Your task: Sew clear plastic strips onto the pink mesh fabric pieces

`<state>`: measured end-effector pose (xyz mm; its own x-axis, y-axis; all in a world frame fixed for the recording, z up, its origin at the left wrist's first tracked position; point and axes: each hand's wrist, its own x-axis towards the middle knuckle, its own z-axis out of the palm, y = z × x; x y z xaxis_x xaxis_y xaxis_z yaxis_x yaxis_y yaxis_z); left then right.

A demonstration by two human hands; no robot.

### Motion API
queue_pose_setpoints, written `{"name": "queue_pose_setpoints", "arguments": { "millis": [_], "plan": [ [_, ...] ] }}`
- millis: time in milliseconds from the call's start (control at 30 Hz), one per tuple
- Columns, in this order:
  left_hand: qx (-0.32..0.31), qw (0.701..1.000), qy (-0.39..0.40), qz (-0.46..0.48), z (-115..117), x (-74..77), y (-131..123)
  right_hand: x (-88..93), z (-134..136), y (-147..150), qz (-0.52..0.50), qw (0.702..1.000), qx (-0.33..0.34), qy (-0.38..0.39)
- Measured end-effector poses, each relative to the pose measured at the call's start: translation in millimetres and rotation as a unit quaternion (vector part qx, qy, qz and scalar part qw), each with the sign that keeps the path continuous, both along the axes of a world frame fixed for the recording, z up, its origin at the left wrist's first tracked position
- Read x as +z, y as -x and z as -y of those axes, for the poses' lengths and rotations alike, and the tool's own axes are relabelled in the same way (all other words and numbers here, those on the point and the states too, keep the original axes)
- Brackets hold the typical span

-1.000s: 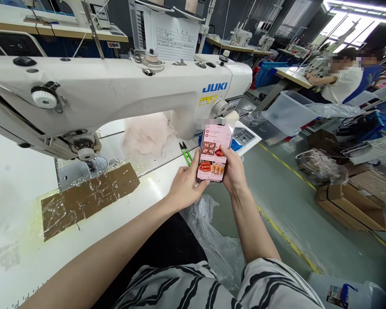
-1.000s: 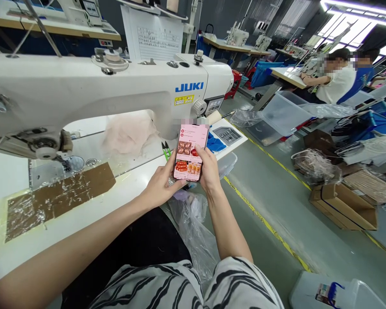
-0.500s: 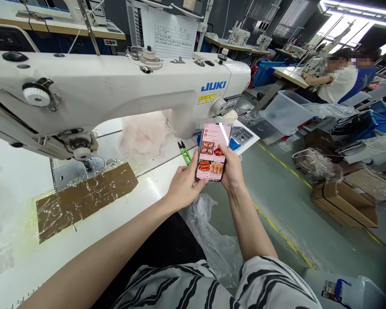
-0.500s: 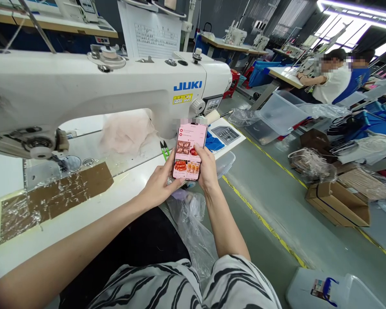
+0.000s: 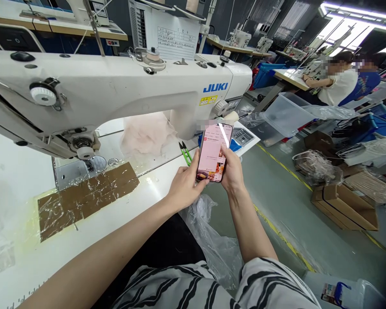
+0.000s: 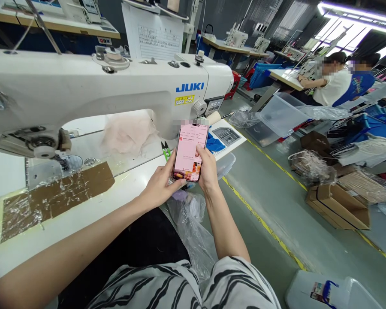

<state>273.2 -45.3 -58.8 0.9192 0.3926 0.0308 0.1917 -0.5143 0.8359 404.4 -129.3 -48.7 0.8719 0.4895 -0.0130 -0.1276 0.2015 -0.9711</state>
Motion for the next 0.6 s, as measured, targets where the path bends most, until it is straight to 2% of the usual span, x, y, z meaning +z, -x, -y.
{"name": "queue_pose_setpoints", "arguments": {
  "millis": [300,600],
  "plan": [
    [-0.01,1.0,0.01,-0.006,-0.4,0.3,0.0,-4.0,0.6,-3.0,0.002,1.0,-0.002,-0.01],
    [-0.009,1.0,0.008,0.003,-0.9,-1.5,-0.8,-0.7,-0.4,-0.7,-0.01,1.0,-0.008,-0.022]
  ]
}}
